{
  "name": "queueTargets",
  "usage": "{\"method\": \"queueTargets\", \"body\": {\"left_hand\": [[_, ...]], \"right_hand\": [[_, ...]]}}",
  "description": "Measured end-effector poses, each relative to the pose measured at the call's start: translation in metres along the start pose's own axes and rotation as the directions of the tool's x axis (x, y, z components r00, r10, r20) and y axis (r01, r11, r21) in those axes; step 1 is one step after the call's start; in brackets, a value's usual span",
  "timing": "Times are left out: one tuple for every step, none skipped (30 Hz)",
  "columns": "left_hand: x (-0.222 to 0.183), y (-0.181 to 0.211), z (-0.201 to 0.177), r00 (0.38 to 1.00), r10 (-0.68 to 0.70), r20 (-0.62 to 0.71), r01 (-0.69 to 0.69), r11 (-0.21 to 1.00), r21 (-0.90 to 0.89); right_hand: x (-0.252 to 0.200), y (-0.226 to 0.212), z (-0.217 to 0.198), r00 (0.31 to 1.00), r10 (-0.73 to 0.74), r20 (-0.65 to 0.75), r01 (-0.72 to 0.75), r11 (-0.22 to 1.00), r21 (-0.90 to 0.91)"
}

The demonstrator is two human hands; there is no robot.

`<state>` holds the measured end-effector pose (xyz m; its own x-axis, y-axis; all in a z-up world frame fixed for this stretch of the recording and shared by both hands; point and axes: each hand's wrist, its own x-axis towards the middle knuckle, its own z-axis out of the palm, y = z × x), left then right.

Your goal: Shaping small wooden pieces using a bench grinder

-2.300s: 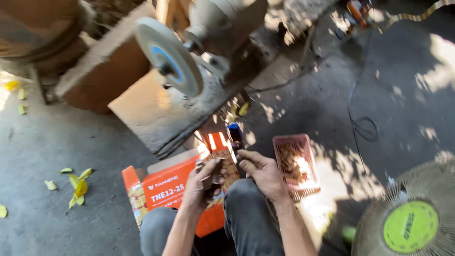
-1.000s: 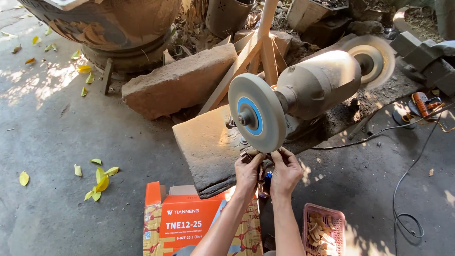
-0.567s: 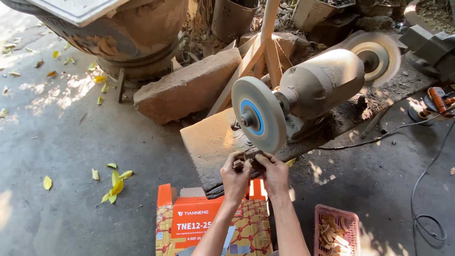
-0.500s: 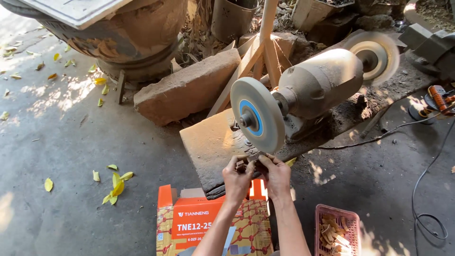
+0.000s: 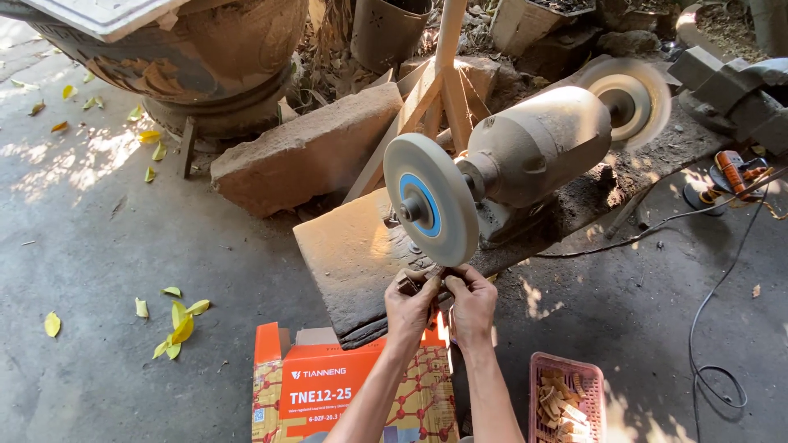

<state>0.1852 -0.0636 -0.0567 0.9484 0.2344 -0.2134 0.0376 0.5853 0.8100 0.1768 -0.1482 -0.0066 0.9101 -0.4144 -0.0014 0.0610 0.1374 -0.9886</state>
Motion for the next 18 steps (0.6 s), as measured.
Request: {"method": "queueTargets", "body": {"left_hand": [[0.001, -0.005, -0.006, 1.0, 0.014, -0.006, -0.014, 1.0, 0.016], [0.001, -0.01, -0.011, 1.0, 0.029, -0.013, -0.028, 0.999, 0.033], [-0.001, -0.008, -0.011, 0.999, 0.029, -0.015, -0.029, 0.999, 0.032], [-0.003, -0.005, -0.01, 0.999, 0.034, -0.019, -0.034, 0.999, 0.032], [-0.005, -0.003, -0.009, 0.999, 0.039, -0.022, -0.039, 0.999, 0.031], [-0.004, -0.004, -0.006, 0.999, 0.039, -0.024, -0.038, 0.999, 0.031], [-0.002, -0.004, -0.002, 0.999, 0.041, -0.026, -0.04, 0.999, 0.017], [0.0, -0.004, 0.002, 0.999, 0.042, -0.027, -0.042, 0.999, 0.002], [0.002, -0.004, 0.006, 0.999, 0.043, -0.027, -0.043, 0.999, 0.002], [0.005, -0.004, 0.009, 0.999, 0.039, -0.014, -0.039, 0.999, -0.011], [0.006, -0.004, 0.011, 0.999, 0.035, -0.003, -0.035, 0.999, -0.022], [0.007, -0.004, 0.008, 0.999, 0.034, -0.004, -0.034, 0.999, -0.021], [0.006, -0.005, 0.005, 0.998, 0.062, 0.009, -0.061, 0.998, -0.015], [0.005, -0.006, 0.002, 0.996, 0.089, 0.023, -0.089, 0.996, -0.008], [0.004, -0.006, -0.003, 0.996, 0.09, 0.019, -0.09, 0.996, -0.007], [0.002, -0.006, -0.009, 0.995, 0.099, 0.018, -0.099, 0.995, 0.008], [0.001, -0.006, -0.013, 0.994, 0.105, 0.018, -0.106, 0.994, 0.022], [0.0, -0.008, -0.015, 0.994, 0.105, 0.015, -0.105, 0.994, 0.024]], "right_hand": [[-0.003, -0.001, 0.001, 1.0, 0.004, 0.0, -0.004, 1.0, -0.018], [-0.006, -0.002, 0.003, 1.0, 0.008, 0.0, -0.008, 0.999, -0.036], [-0.006, -0.002, 0.003, 1.0, 0.01, 0.002, -0.01, 0.999, -0.037], [-0.006, -0.002, 0.003, 1.0, 0.01, 0.001, -0.01, 0.999, -0.034], [-0.006, -0.001, 0.002, 1.0, 0.01, 0.0, -0.01, 0.999, -0.031], [-0.006, -0.003, 0.002, 1.0, 0.011, 0.001, -0.011, 0.999, -0.031], [-0.005, -0.006, 0.002, 1.0, 0.022, -0.007, -0.022, 1.0, -0.019], [-0.004, -0.008, 0.003, 0.999, 0.034, -0.015, -0.034, 0.999, -0.007], [-0.002, -0.012, 0.004, 0.999, 0.032, -0.015, -0.033, 0.999, -0.008], [0.0, -0.015, 0.005, 0.999, 0.013, -0.031, -0.013, 1.0, -0.001], [0.0, -0.017, 0.007, 0.999, -0.004, -0.048, 0.005, 1.0, 0.005], [0.001, -0.013, 0.007, 0.999, -0.003, -0.047, 0.003, 1.0, 0.006], [0.001, -0.009, 0.006, 0.999, 0.0, -0.041, -0.001, 1.0, -0.014], [0.0, -0.005, 0.005, 0.999, 0.003, -0.034, -0.004, 0.999, -0.034], [0.0, 0.002, 0.003, 0.999, 0.006, -0.032, -0.007, 0.999, -0.033], [0.0, 0.009, 0.002, 1.0, 0.013, -0.027, -0.013, 1.0, -0.018], [0.0, 0.016, 0.0, 1.0, 0.02, -0.023, -0.02, 1.0, -0.005], [-0.002, 0.012, 0.001, 0.999, 0.023, -0.022, -0.024, 1.0, -0.004]]}}
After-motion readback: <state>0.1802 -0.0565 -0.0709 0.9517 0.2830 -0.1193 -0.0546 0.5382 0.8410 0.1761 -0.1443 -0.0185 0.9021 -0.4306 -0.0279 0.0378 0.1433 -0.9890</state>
